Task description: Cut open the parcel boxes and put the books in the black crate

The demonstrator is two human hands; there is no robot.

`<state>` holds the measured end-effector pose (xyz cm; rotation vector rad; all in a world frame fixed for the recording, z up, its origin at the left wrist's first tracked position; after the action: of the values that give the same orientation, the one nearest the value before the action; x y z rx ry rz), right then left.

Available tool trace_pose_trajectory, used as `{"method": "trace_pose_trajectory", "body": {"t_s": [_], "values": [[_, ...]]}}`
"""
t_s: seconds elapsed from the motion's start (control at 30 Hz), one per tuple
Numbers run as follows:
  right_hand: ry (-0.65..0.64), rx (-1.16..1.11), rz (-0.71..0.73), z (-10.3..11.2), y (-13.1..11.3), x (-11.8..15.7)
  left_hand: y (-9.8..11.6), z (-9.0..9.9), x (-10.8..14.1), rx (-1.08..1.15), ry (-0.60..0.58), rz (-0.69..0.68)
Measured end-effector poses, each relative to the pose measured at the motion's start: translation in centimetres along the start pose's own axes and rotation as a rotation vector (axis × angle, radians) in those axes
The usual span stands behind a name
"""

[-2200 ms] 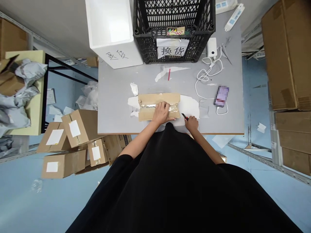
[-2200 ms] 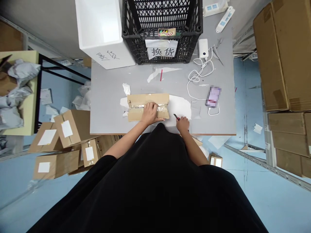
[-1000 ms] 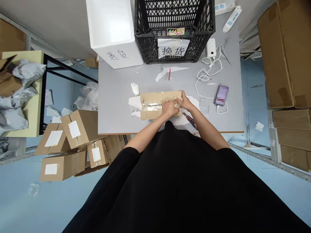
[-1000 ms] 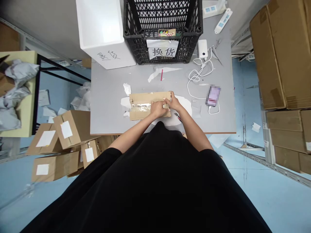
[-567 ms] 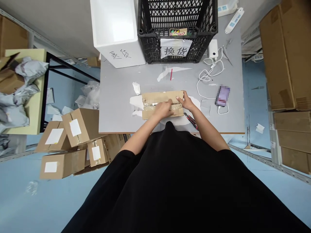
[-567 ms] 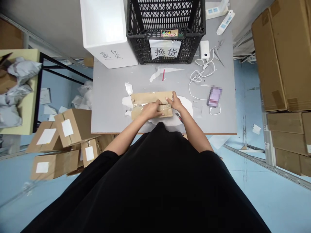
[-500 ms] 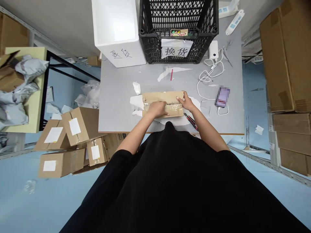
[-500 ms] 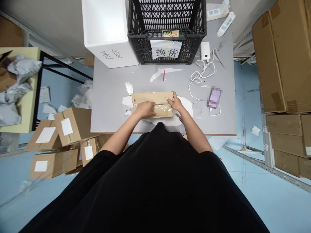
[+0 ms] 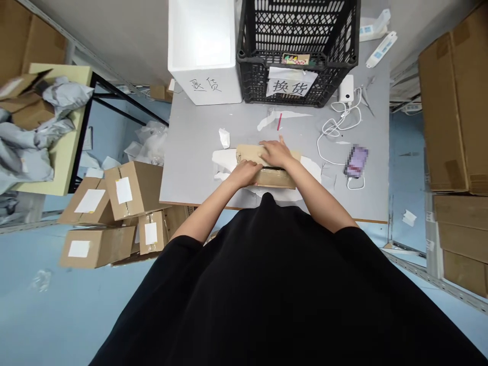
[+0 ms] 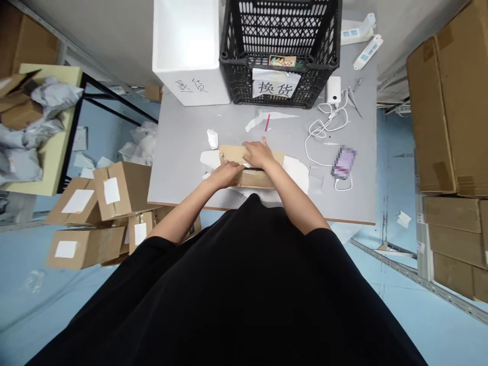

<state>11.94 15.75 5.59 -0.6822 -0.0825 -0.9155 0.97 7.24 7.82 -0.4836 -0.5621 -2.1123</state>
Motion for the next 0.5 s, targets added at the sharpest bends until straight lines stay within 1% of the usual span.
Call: {"method": "trace_pose_trajectory", "body": {"t_s": [0.07, 0.17, 0.3, 0.43, 0.5], "values": [[-0.072, 0.039, -0.009, -0.7, -2.2, -2.2, 0.1, -0.3, 0.4, 0.007, 0.048, -0.013], [-0.097, 0.120, -0.038, -1.7, -3.4, -4.0, -0.4, -0.7, 1.0, 0.060, 0.076, -0.009], [-0.064, 0.168, -0.004, -2.2, -3.1, -4.6, -1.7, -0.2, 1.4, 0.072, 0.069, 0.009], [-0.007, 0.119, 0.027, -2.1, -2.7, -4.7, -2.9, 0.7, 1.2, 0.013, 0.015, -0.003], [0.000, 0.099, 0.027, -2.2, -2.5, -4.8, -3.1, 0.9, 1.1, -0.012, 0.011, -0.014]]}}
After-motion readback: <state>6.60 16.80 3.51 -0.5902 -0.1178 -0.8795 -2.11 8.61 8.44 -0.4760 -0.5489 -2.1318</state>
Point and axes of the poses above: each hand's wrist, its own x-axis away from the middle knuckle, its own z-axis out of the back of the hand, y = z × x, the point moved 6 cm from there along -x, towards the middle knuckle, and after that the axes turned 11 degrees about -y, right-handed, at the moved point
